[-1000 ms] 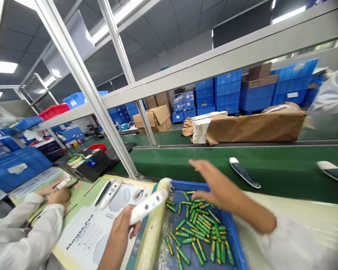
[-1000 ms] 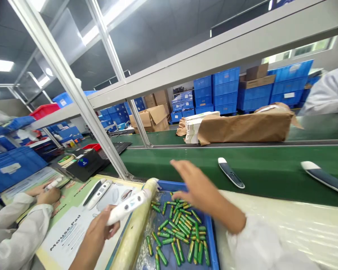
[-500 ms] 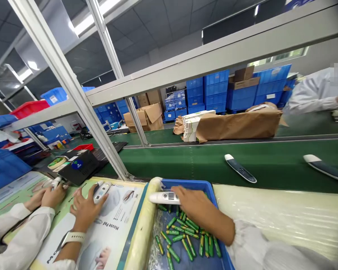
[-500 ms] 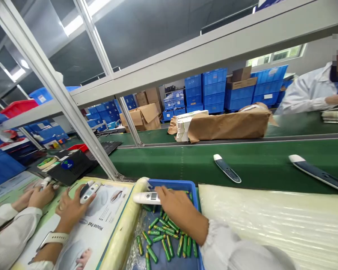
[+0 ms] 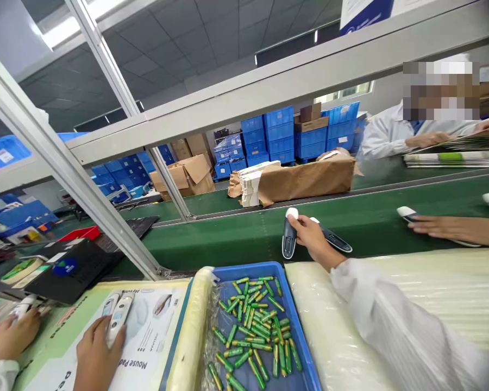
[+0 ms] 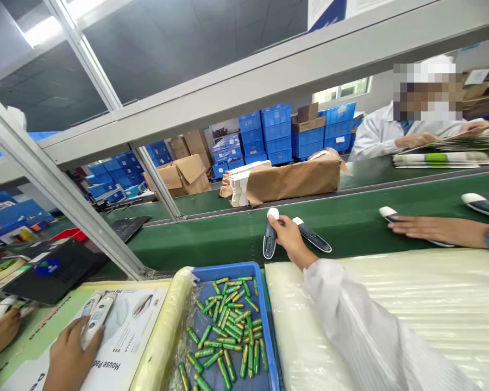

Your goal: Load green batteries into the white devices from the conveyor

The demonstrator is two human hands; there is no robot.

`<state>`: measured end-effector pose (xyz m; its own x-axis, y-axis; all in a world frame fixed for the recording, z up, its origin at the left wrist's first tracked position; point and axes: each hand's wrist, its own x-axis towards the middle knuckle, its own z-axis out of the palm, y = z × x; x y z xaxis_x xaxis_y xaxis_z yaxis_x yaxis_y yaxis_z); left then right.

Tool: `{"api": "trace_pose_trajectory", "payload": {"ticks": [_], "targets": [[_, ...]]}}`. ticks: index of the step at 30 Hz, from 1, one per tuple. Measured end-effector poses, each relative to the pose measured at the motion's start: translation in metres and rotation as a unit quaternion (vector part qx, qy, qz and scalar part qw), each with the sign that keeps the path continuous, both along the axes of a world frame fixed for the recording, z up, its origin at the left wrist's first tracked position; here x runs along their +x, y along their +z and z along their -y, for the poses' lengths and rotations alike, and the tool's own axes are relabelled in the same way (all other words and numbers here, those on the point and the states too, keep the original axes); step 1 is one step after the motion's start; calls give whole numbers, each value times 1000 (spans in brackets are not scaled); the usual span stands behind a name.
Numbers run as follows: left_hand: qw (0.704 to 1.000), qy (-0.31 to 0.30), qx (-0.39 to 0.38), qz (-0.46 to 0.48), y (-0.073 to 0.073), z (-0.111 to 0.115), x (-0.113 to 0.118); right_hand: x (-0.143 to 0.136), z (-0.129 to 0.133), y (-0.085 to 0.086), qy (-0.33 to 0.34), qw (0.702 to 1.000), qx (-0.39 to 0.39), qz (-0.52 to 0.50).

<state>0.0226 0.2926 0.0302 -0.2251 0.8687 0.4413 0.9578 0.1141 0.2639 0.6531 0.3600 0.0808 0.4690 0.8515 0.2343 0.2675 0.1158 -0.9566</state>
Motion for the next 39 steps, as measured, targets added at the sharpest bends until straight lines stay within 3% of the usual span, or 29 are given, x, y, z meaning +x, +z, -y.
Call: {"api": "trace_pose_trajectory", "payload": {"ticks": [3, 7, 10, 13, 14, 16, 18, 20, 22, 24, 25, 27, 29, 30, 32, 35, 36, 39], "targets": [[1000, -3, -2, 12, -12, 9, 4, 9, -15, -28, -36, 998, -26, 46], [999, -35, -20, 23, -20, 28, 21, 18, -21, -42, -18, 991, -81, 106], [999, -19, -34, 18, -15, 45, 39, 23, -12, -35, -26, 985, -82, 152], [997, -32, -31, 55, 6, 66, 67, 5, 7, -9, -13, 980, -50, 193], [995, -52, -30, 75, 16, 75, 79, -9, 17, 3, 24, 977, -25, 209], [988, -106, -37, 102, 41, 93, 111, -49, 44, 27, 166, 956, 42, 237], [977, -189, -50, 85, 65, 109, 147, -96, 79, 45, 360, 895, 83, 250], [951, -296, -76, 44, 80, 120, 178, -135, 117, 54, 482, 823, 67, 294], [926, -363, -103, 20, 80, 126, 196, -156, 143, 56, 517, 772, 18, 369], [927, -355, -119, 32, 65, 129, 200, -159, 153, 59, 503, 756, -7, 419], [935, -331, -120, 44, 55, 130, 198, -156, 151, 62, 485, 769, -1, 417], [951, -275, -123, 72, 36, 132, 194, -147, 139, 67, 417, 839, 35, 349], [959, -230, -124, 112, 26, 134, 193, -143, 124, 65, 274, 930, 69, 236], [959, -212, -128, 139, 25, 135, 195, -145, 118, 61, 206, 956, 74, 195], [954, -183, -136, 194, 29, 135, 199, -154, 110, 47, 171, 962, 51, 209], [953, -134, -128, 239, 36, 125, 191, -163, 103, 31, 291, 897, -13, 332], [959, -106, -113, 239, 36, 118, 184, -161, 100, 31, 308, 889, -14, 337], [987, -8, -56, 147, 34, 88, 151, -134, 85, 44, 277, 941, 32, 191]]}}
